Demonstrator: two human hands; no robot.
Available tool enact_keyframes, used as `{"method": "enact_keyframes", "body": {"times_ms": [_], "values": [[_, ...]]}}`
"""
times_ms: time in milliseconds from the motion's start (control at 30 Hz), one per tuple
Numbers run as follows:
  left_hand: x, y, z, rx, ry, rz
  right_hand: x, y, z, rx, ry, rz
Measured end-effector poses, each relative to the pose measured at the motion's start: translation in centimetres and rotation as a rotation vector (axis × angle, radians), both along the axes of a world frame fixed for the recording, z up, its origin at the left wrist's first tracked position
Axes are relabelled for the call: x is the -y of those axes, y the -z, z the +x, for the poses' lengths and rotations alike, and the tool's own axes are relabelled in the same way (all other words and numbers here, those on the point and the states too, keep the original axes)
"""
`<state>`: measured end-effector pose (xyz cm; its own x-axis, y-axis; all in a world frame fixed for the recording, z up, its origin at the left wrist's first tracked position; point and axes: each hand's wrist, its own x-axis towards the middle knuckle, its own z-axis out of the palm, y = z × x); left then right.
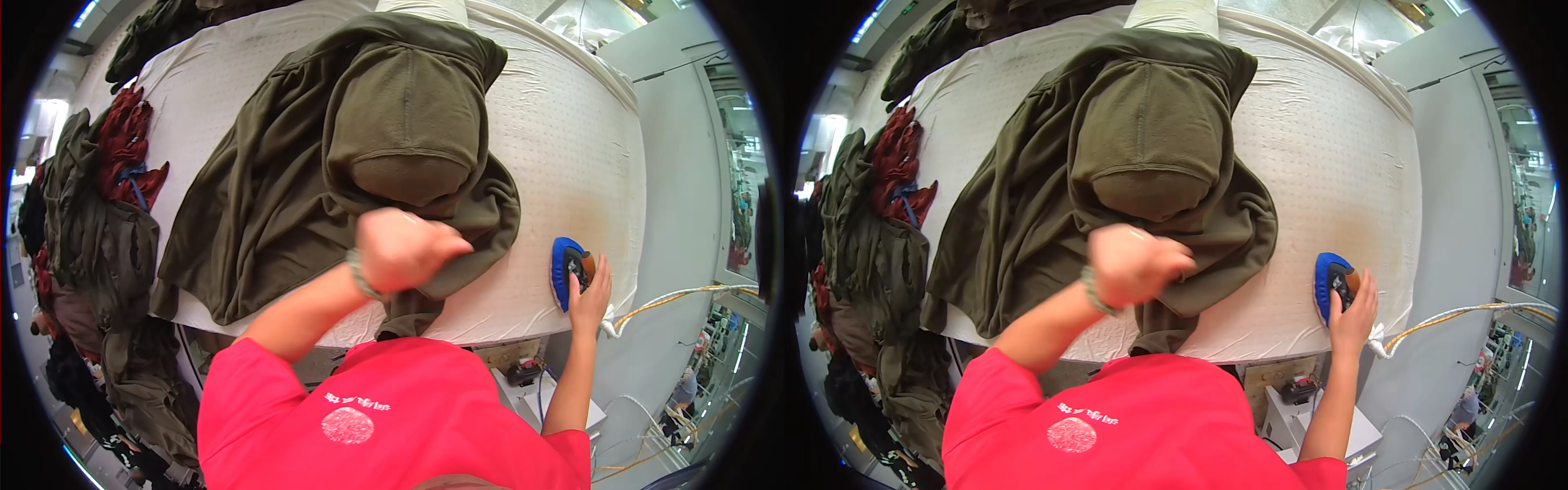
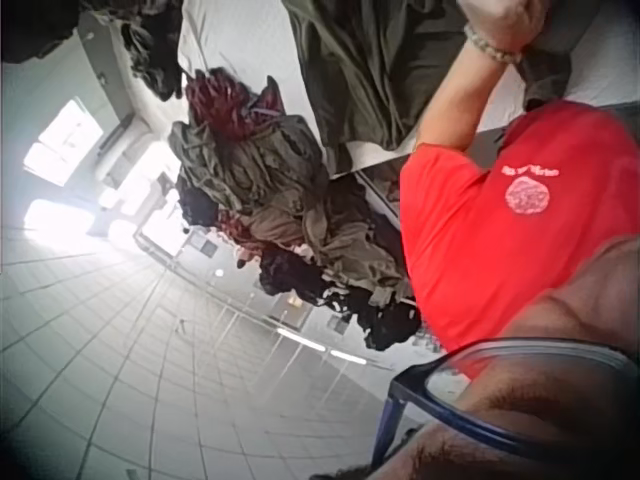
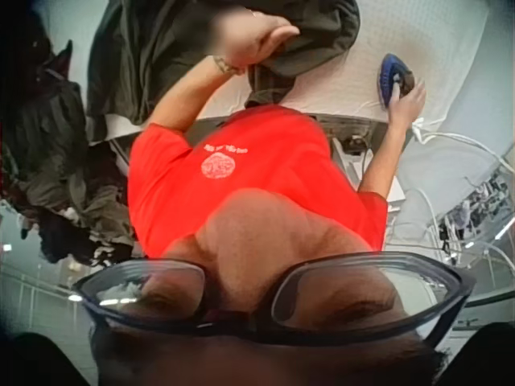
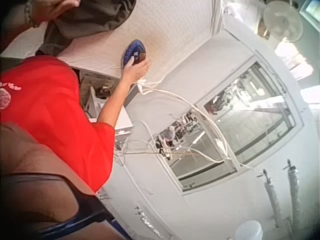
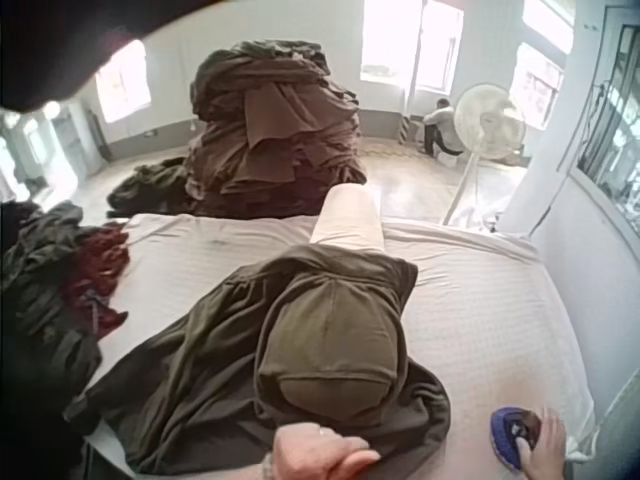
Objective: The recorder is ironing a garment on an industrial ironing table, meticulously pressing different sections of the fabric.
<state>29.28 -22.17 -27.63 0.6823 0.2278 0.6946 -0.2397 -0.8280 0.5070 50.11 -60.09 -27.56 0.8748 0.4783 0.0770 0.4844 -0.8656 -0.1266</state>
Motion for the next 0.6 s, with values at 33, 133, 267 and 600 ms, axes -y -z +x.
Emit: {"method": "enact_keyframes", "body": {"times_ms": [33, 133, 267, 600], "values": [[-2.1, -0.9, 0.2, -0.008, -0.096, -0.043, 3.1, 1.7, 1.5, 0.206, -0.008, -0.237], [-5.1, -3.2, -1.1, -0.303, -0.395, -0.016, 6.1, 3.4, 2.1, 0.038, 0.105, -0.249], [-6.1, -2.2, 1.4, -0.2, -0.353, 0.249, 3.1, 0.9, 2.7, -0.232, 0.169, -0.297], [-7.8, 2.2, -0.5, -0.207, -0.349, -0.001, -7.2, -4.0, 2.8, -0.645, 0.322, -0.026]]}}
